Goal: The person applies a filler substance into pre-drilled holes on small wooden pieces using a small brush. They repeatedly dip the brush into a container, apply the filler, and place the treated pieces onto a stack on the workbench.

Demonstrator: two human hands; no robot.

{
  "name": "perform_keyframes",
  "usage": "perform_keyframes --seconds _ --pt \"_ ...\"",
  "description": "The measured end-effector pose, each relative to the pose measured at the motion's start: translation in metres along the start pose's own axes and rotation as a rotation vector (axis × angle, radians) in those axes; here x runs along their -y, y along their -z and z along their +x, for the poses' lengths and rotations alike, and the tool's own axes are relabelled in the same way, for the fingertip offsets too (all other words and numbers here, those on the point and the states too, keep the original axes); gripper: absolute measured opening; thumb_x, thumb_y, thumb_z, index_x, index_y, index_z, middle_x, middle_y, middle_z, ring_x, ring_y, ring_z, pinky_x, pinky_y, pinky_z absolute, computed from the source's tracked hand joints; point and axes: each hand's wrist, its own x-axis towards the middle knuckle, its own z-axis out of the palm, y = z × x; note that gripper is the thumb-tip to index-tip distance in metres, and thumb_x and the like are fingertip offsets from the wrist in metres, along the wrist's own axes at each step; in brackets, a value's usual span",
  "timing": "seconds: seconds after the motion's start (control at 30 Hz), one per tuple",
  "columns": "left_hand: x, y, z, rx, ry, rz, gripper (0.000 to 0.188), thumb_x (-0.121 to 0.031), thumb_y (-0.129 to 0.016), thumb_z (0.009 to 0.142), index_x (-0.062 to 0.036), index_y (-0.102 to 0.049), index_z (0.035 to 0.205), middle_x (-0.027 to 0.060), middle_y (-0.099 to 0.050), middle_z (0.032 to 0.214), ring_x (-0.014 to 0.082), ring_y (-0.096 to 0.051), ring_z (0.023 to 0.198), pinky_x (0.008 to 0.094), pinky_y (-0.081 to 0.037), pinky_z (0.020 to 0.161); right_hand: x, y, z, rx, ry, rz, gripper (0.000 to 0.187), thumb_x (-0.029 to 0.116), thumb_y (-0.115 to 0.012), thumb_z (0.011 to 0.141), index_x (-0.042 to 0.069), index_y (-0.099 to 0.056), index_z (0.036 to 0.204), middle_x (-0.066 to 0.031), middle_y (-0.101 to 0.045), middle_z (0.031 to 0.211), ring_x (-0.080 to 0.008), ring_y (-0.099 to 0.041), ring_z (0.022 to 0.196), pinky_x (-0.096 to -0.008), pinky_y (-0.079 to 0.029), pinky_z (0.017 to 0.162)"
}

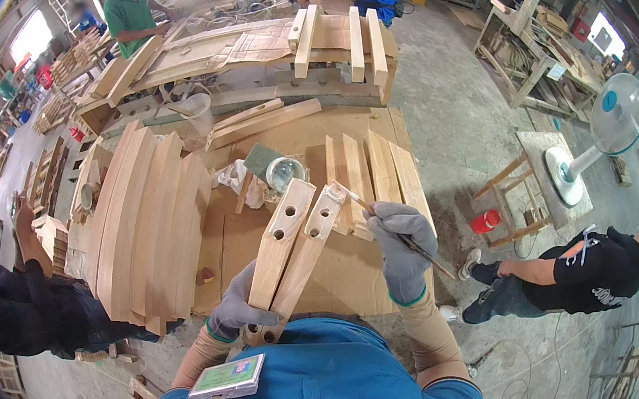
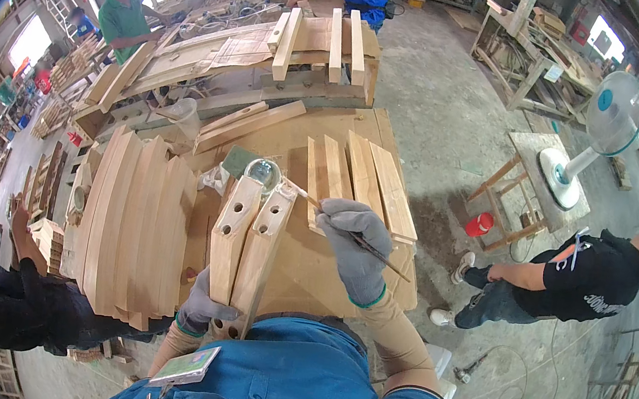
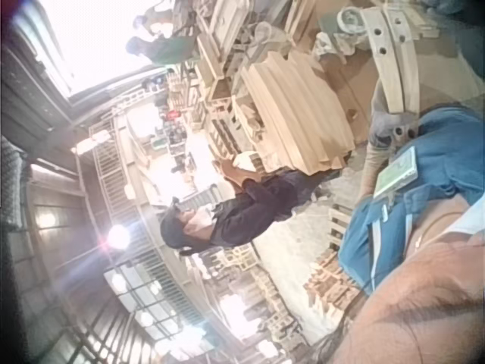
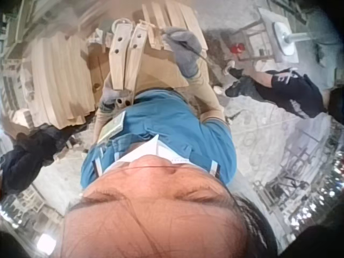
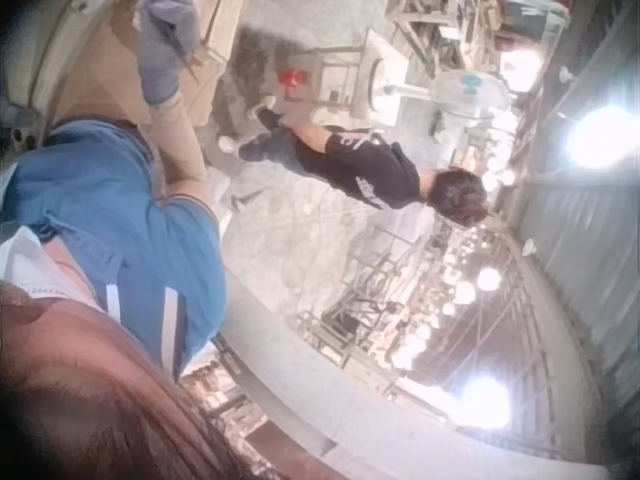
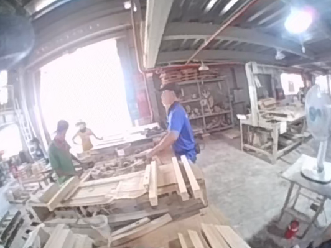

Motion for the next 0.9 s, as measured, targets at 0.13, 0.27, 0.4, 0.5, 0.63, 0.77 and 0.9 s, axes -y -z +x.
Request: perform_keyframes --seconds 0.13,0.27,0.4,0.5,0.63,0.77,0.9 --pt "-0.001 0.001 0.001 0.013 -0.004 -0.005 0.099 -0.002 -0.08 0.048 0.0016 -0.038 0.137 0.0067 -0.055 0.123 0.0174 -0.051 0.114 0.0315 -0.039 0.099 -0.004 0.004 -0.007 0.103 -0.023 -0.003 0.024 -0.015 -0.068 0.074 0.002 -0.052 0.082 -0.0163 -0.065 0.098 -0.0192 -0.065 0.087 -0.031 -0.056 0.076" --pt "-0.004 -0.003 0.001 0.008 -0.02 0.036 0.098 -0.002 -0.08 0.049 0.0016 -0.038 0.137 0.0066 -0.054 0.124 0.0174 -0.051 0.114 0.0319 -0.038 0.1 -0.014 0.011 0.005 -0.011 -0.069 -0.072 0.024 -0.014 -0.069 0.074 0.002 -0.053 0.083 -0.0155 -0.066 0.097 -0.0177 -0.065 0.086 -0.0294 -0.055 0.075" --pt "-0.014 -0.009 0.0 0.027 -0.055 -0.004 0.099 -0.003 -0.081 0.049 0.0009 -0.038 0.138 0.0064 -0.053 0.126 0.0166 -0.05 0.115 0.0322 -0.039 0.1 0.001 0.009 0.011 -0.008 0.012 -0.133 0.025 -0.012 -0.07 0.074 0.002 -0.052 0.083 -0.0163 -0.065 0.096 -0.0183 -0.065 0.084 -0.029 -0.055 0.074" --pt "-0.014 -0.005 0.0 -0.016 -0.058 0.058 0.098 -0.004 -0.082 0.05 0.0003 -0.038 0.137 0.0062 -0.053 0.126 0.016 -0.05 0.116 0.0322 -0.039 0.1 0.025 -0.006 0.001 0.174 0.029 0.005 0.027 -0.013 -0.071 0.072 0.004 -0.052 0.081 -0.0148 -0.066 0.091 -0.0206 -0.067 0.082 -0.0297 -0.055 0.072" --pt "-0.006 0.0 0.0 -0.025 -0.07 0.055 0.097 -0.005 -0.082 0.05 -0.0005 -0.039 0.137 0.0059 -0.054 0.125 0.016 -0.05 0.115 0.0322 -0.039 0.1 0.03 -0.01 -0.008 0.282 0.1 -0.169 0.028 -0.011 -0.073 0.071 0.005 -0.052 0.079 -0.0119 -0.067 0.089 -0.0229 -0.067 0.085 -0.0307 -0.055 0.072" --pt "-0.004 0.0 -0.001 0.019 -0.075 0.027 0.097 -0.003 -0.081 0.05 -0.0006 -0.039 0.138 0.0062 -0.054 0.125 0.0166 -0.05 0.116 0.0322 -0.039 0.101 0.014 -0.007 -0.003 0.191 0.132 -0.237 0.028 -0.01 -0.074 0.071 0.005 -0.052 0.08 -0.0124 -0.068 0.09 -0.0226 -0.067 0.084 -0.0311 -0.055 0.072" --pt "-0.01 -0.014 -0.007 -0.006 -0.09 -0.023 0.096 0.001 -0.079 0.051 0.0003 -0.038 0.138 0.0069 -0.054 0.125 0.0176 -0.05 0.116 0.0327 -0.039 0.101 -0.003 0.001 0.003 0.098 0.2 -0.358 0.03 -0.01 -0.074 0.071 0.005 -0.05 0.082 -0.0129 -0.067 0.091 -0.0221 -0.067 0.082 -0.0308 -0.055 0.07"
